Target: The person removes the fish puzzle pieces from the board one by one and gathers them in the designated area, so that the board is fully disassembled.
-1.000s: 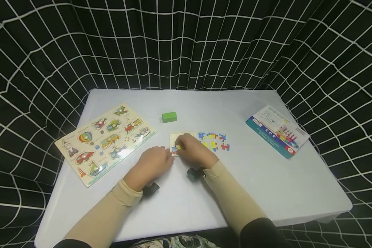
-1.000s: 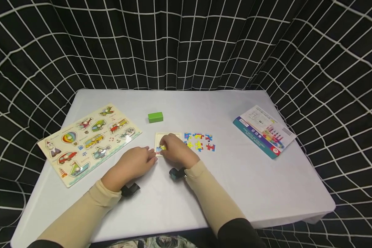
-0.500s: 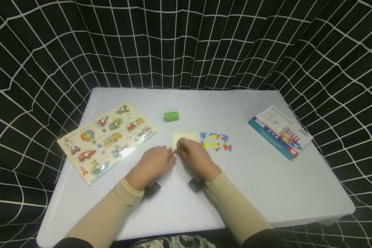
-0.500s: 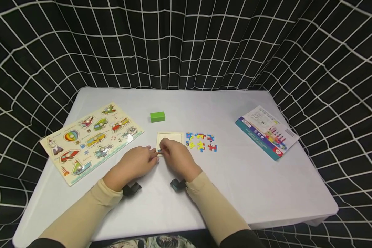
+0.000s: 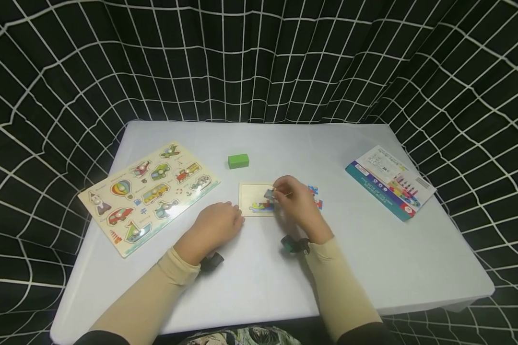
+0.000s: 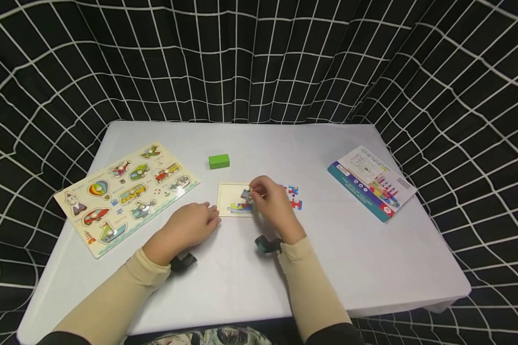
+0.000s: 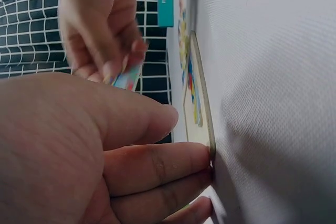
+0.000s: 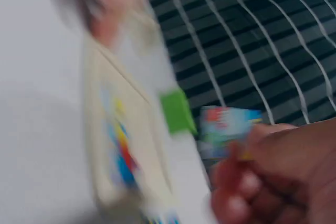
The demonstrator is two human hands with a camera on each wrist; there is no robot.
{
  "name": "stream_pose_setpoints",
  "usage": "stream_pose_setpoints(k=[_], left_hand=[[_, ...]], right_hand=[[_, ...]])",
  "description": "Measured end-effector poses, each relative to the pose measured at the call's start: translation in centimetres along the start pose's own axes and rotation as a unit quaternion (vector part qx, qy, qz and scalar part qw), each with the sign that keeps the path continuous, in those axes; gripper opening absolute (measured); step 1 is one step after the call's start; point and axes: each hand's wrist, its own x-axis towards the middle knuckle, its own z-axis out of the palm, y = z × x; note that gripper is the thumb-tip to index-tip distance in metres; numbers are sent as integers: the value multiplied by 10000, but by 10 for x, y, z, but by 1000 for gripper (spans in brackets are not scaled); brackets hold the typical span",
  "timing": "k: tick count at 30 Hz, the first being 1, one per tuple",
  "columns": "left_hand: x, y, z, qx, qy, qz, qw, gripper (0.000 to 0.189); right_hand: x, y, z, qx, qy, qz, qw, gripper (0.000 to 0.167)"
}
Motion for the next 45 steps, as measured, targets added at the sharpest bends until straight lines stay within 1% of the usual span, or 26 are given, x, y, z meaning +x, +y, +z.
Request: stream_pose_setpoints(k=[2, 4, 7, 9, 12, 15, 17, 20, 22, 24, 25, 27, 29, 31, 33, 39, 42, 45], left_hand=[[-1, 0, -1, -35, -46, -22, 10000, 45], [-2, -1, -2, -66, -78, -46, 9999, 46], [-2, -2, -3, -88, -83, -82, 9999, 47], [-2, -2, -3, -110, -52, -102, 9999, 47], [-2, -4, -3, -140, -8, -99, 9999, 47], [-1, -4, -2, -142, 21, -72, 9999, 46], [-1, -5, -2, -121, 21, -51, 9999, 46], [0, -5, -1, -58, 38, -10, 10000, 45], [1, -5, -1, -26, 53, -1, 10000, 45], [1, -5, -1, -11, 66, -15, 10000, 45], [1, -5, -1, -9, 76, -31, 10000, 45], [2, -5, -1, 4, 74, -58, 10000, 45], [2, -5, 0, 29, 64, -60, 10000, 45], [3, -5, 0, 27, 68, -51, 10000, 44], [3, -4, 0, 18, 72, -49, 10000, 43], [3, -3, 0, 12, 135, -94, 9999, 40], [3, -3, 3, 46, 167, -42, 9998, 38], [2, -2, 5, 110, 189, 21, 9998, 36]], right_hand=[[-2, 11, -17, -166, -243, 458, 9985, 14], [-5, 22, -31, -376, -654, 818, 9938, 12], [-9, 32, -39, -576, -1180, 1080, 9854, 11], [-10, 33, -38, -641, -1282, 1128, 9832, 9], [-11, 27, -30, -822, -1201, 1079, 9835, 8], [-11, 22, -22, -1105, -1128, 984, 9825, 2], [-12, 20, -17, -1301, -1076, 937, 9812, 5], [-10, 15, -11, -1350, -951, 745, 9835, 7], [-6, 9, -5, -1319, -901, 450, 9861, 6], [0, 4, 3, -1268, -984, 65, 9870, 14], [3, 1, 8, -1275, -1065, -114, 9860, 19], [9, -3, 18, -1366, -1287, -466, 9811, 27], [13, -5, 25, -1473, -1459, -640, 9762, 27], [15, -6, 30, -1567, -1539, -677, 9732, 25], [16, -7, 32, -1623, -1551, -655, 9723, 23], [21, -12, 31, -1773, -1741, -599, 9668, 18], [19, -12, 31, -1701, -1739, -417, 9691, 17], [12, -11, 30, -1498, -1560, -333, 9758, 14]])
